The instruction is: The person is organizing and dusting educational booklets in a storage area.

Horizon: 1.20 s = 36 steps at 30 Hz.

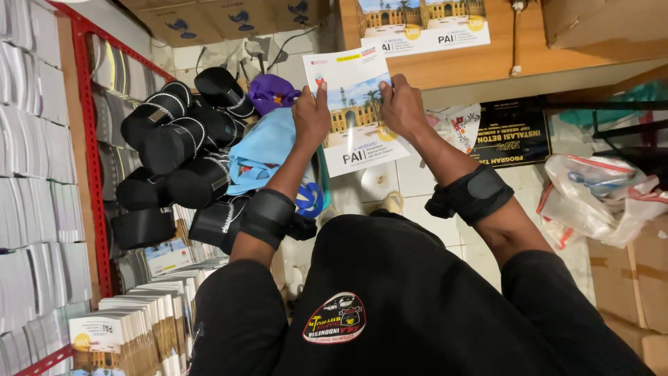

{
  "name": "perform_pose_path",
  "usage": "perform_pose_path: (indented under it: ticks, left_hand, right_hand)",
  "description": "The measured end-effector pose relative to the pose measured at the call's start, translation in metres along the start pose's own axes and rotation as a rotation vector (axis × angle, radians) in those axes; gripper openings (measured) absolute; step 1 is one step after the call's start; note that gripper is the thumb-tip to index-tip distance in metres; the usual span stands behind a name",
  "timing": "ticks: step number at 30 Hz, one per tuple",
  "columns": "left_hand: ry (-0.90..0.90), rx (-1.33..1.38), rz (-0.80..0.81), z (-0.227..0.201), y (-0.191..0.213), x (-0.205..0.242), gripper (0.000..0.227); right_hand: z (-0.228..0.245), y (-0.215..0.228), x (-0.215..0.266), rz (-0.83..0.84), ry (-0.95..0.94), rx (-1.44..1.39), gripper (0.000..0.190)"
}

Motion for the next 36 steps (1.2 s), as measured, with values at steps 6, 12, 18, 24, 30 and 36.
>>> perform_pose_path:
  ticks: [6,12,18,24,30,36]
  left_hand:
    - [0.074,-0.014,0.023,-0.028,-0.021,0.0,0.043]
    - [-0.012,0.081,-0.034,-0.039,-0.043,0.004,0.043]
    - [0.074,-0.015,-0.014,-0.019,-0.066,0.002,0.045]
    - [0.003,0.06,-0.023,-0.036,-0.062,-0.001,0.042]
    - [0.1,-0.004,0.009,-0.034,-0.06,-0.022,0.043]
    - [-0.04,0.053,0.002,-0.039,-0.06,-0.045,0.043]
  right_hand:
    - [-0.018,0.021,-0.013,0.039,-0.004,0.024,0.029]
    - [-0.034,0.038,-0.019,0.039,0.026,0.006,0.027]
    - [-0.049,0.042,-0.024,0.07,-0.019,0.001,0.029]
    - [-0.051,0.042,-0.03,0.092,-0.05,-0.045,0.029]
    - [-0.057,0.029,-0.047,0.068,-0.051,0.026,0.031]
    - [-0.052,0.029,-0.061,-0.027,-0.035,-0.033,0.03]
Point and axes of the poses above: each hand's wrist, its own x-axis away from the middle knuckle, its own y-axis out of the back of the hand, z = x × y, the point moved 6 cm from there along -x, towards the middle knuckle, and after that the axes turned 3 degrees about y, right-handed, at the moved point
